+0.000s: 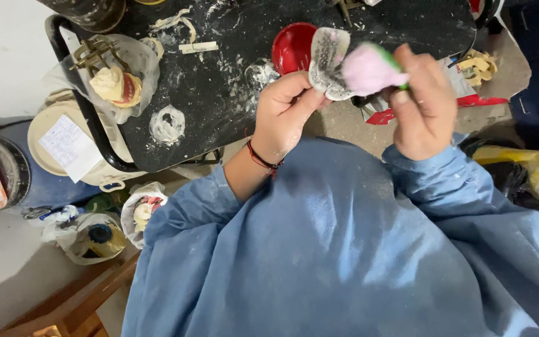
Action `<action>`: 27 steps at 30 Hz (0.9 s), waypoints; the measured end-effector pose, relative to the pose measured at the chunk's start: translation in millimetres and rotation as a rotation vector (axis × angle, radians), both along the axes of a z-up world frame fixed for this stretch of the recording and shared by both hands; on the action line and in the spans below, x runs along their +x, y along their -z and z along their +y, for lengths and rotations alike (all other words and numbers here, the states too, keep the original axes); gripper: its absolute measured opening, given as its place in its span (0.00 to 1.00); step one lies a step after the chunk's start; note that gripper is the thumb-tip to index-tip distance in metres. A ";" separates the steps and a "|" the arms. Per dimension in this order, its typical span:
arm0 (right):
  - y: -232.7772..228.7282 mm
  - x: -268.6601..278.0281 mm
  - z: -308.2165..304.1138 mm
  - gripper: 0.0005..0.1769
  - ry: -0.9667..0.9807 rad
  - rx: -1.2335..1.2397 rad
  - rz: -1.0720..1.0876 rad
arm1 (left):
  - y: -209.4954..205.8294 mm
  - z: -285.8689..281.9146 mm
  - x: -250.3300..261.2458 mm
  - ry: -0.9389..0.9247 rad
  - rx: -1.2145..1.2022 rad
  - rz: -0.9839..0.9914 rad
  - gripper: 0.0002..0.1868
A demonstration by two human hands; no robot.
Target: Mixing dental stone or plaster in a bowl and applying it to a dental impression to create a model.
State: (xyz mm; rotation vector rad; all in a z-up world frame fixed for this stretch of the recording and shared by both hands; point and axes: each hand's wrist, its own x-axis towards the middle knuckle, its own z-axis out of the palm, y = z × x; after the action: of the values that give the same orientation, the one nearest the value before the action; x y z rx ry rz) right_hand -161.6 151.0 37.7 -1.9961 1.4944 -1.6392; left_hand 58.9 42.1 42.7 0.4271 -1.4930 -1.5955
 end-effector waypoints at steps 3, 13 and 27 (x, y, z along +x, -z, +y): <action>5.3 4.8 1.3 0.25 0.007 0.088 0.141 | 1.8 2.6 -0.7 0.001 -0.032 -0.029 0.10; 19.8 -4.9 -0.7 0.22 0.048 -0.024 0.067 | 23.8 7.0 -8.6 0.135 0.353 0.278 0.10; -74.1 -26.5 -35.2 0.18 -0.261 -0.053 0.489 | 2.3 -8.0 6.8 0.419 0.064 0.058 0.11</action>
State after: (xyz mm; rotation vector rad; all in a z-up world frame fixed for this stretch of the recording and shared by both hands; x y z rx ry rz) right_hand -188.1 115.8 111.8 -2.6238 1.2460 -1.1522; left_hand 65.7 34.1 40.4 0.1021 -1.5597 -1.9657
